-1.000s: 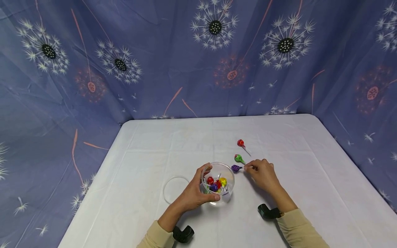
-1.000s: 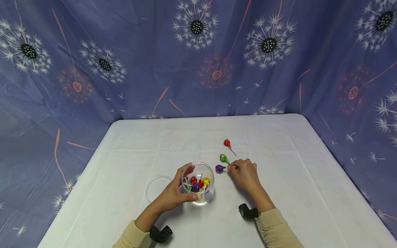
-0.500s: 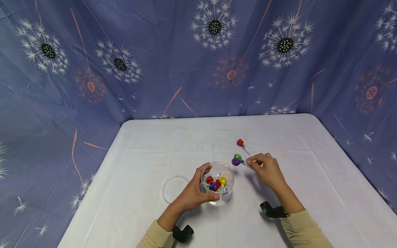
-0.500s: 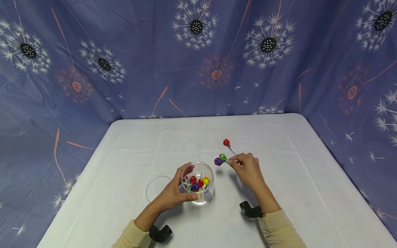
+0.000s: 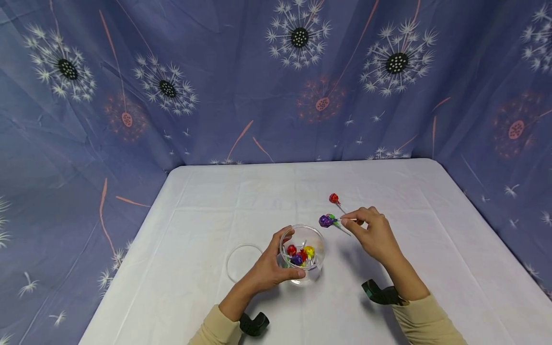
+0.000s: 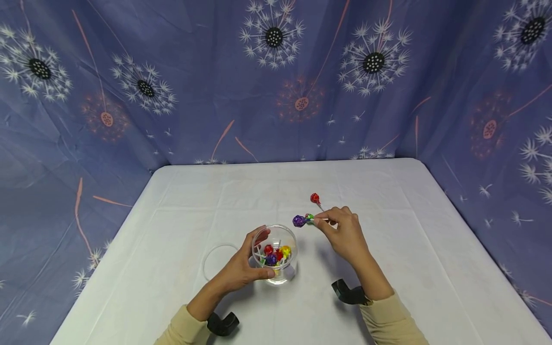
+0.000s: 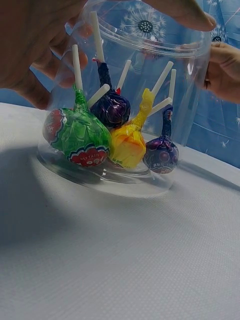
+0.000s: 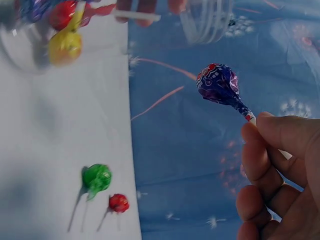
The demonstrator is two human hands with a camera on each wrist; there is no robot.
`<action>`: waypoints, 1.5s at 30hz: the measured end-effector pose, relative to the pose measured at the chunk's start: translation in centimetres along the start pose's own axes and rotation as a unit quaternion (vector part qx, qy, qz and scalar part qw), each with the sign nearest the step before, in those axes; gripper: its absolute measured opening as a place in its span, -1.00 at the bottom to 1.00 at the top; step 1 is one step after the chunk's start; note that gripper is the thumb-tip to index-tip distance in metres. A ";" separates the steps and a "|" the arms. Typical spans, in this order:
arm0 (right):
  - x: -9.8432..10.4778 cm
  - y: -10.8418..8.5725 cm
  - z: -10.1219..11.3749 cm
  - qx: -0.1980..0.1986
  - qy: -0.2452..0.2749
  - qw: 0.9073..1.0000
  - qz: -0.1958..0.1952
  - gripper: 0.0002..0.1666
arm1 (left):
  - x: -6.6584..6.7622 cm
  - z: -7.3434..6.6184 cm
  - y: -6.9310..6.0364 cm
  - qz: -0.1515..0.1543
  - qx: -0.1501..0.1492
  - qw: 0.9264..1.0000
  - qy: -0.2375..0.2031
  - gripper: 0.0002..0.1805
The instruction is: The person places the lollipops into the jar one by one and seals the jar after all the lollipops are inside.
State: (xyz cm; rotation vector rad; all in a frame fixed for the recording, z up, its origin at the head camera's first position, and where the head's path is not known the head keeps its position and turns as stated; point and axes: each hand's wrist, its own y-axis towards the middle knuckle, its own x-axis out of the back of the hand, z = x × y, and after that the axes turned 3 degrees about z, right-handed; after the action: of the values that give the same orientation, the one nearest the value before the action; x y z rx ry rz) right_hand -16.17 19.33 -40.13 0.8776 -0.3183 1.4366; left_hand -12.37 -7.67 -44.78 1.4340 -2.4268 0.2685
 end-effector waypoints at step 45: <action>-3.3 0.5 5.9 0.154 0.019 0.986 0.062 -0.98 | 0.3 -1.7 -0.4 0.012 0.013 0.999 -0.033 0.06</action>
State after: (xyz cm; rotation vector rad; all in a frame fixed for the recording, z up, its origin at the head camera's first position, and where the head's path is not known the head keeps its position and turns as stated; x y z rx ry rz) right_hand -15.37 12.85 -38.34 1.0936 -0.1253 1.6438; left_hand -11.84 -7.61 -43.10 1.4463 -2.5031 0.2627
